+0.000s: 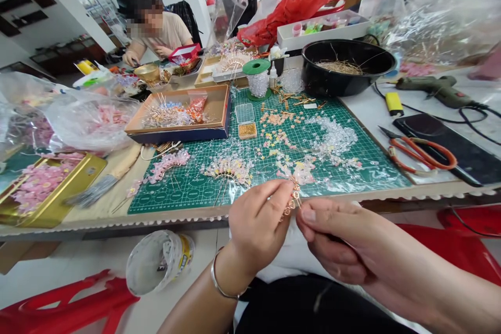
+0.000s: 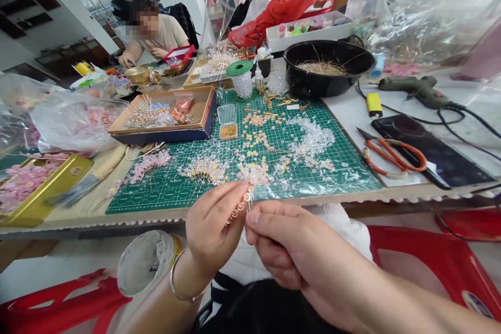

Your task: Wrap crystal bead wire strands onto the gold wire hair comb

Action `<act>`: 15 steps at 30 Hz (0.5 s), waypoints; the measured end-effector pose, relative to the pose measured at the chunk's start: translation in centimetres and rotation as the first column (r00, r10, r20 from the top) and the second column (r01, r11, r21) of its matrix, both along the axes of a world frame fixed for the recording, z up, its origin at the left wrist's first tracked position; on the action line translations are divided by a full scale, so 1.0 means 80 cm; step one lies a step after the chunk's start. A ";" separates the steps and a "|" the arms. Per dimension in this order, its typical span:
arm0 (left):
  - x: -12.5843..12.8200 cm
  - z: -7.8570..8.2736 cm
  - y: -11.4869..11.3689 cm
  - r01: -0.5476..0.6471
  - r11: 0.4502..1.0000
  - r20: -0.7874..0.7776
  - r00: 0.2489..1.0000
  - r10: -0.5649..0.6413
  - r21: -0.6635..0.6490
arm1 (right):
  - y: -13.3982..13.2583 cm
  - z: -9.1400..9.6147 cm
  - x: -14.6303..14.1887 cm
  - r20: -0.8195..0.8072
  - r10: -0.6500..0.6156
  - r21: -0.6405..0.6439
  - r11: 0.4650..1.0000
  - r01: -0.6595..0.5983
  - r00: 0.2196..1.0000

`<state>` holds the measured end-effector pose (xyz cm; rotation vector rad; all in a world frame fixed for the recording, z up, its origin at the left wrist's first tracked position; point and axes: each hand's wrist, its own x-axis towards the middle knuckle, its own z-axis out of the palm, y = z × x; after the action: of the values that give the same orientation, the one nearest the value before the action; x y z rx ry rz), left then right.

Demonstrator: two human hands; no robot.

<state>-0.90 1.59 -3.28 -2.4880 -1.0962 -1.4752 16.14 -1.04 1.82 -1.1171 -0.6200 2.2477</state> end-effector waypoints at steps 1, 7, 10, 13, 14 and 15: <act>0.000 0.001 0.000 0.012 0.999 0.048 0.999 -0.010 -0.042 | -0.001 -0.002 0.002 -0.022 -0.003 0.002 1.000 0.003 1.000; 0.006 0.008 -0.005 0.093 0.982 0.202 0.978 -0.059 -0.165 | -0.011 -0.008 0.016 -0.021 0.043 0.066 0.997 -0.042 0.999; 0.007 0.009 -0.007 0.087 0.975 0.221 0.974 -0.040 -0.204 | -0.014 -0.007 0.021 0.065 0.137 0.163 0.976 -0.146 0.988; 0.005 0.011 -0.006 0.040 0.976 0.227 0.974 0.010 -0.215 | -0.019 -0.010 0.026 0.171 0.245 0.238 0.930 -0.281 0.954; 0.003 0.012 -0.006 0.029 0.978 0.224 0.974 0.018 -0.207 | -0.021 -0.012 0.029 0.198 0.266 0.248 0.918 -0.310 0.944; 0.002 0.014 -0.006 0.025 0.981 0.217 0.976 0.019 -0.194 | -0.023 -0.016 0.032 0.214 0.274 0.254 0.911 -0.324 0.938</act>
<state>-0.73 1.09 -2.19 -2.4964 -1.3344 -1.7569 18.72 -2.87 0.55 -1.1375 -1.2237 2.2248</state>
